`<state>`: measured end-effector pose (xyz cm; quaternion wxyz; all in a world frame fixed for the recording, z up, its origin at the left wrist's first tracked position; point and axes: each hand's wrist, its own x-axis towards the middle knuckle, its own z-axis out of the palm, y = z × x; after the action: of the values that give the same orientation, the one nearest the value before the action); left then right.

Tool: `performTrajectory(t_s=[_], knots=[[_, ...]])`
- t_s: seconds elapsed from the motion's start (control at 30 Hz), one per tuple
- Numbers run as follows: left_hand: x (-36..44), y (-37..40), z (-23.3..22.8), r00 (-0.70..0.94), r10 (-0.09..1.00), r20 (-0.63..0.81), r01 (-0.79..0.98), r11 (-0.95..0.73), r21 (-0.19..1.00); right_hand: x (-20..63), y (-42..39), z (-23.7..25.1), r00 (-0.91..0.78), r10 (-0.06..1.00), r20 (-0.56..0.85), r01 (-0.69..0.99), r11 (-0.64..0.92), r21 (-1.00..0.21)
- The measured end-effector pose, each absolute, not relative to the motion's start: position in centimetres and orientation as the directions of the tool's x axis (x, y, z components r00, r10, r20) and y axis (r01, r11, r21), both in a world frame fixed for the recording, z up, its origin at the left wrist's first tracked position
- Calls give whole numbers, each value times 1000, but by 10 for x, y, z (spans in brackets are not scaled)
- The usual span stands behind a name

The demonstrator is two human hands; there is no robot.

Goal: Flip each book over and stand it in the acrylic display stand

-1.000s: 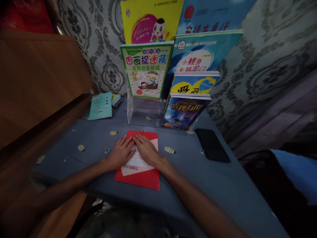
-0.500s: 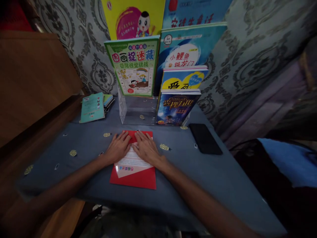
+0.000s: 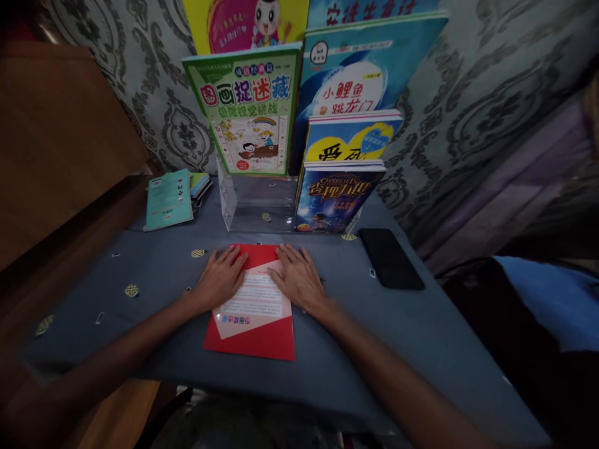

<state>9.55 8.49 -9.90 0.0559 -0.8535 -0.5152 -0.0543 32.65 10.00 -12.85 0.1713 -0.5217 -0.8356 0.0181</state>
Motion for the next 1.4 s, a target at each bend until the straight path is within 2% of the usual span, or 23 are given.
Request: performTrajectory(t_s=[0.2, 0.43, 0.77, 1.03, 1.17, 1.4], knots=[[100, 97, -95, 542, 831, 124, 834, -550, 36, 325, 100, -127, -395, 878, 270, 857, 458, -236], [123, 114, -106, 652, 733, 192, 716, -679, 162, 325, 101, -127, -391, 880, 268, 843, 460, -278], [128, 114, -106, 660, 727, 187, 715, -685, 138, 326, 102, -129, -420, 878, 229, 848, 469, -245], [103, 111, -103, 563, 807, 179, 810, -582, 73, 325, 97, -122, -386, 891, 237, 862, 440, -252], [97, 111, -105, 546, 812, 205, 822, -567, 54, 331, 102, -122, -364, 897, 251, 845, 432, -316], [100, 114, -102, 572, 792, 214, 800, -596, 68, 351, 124, -130, -319, 905, 281, 734, 423, -532]])
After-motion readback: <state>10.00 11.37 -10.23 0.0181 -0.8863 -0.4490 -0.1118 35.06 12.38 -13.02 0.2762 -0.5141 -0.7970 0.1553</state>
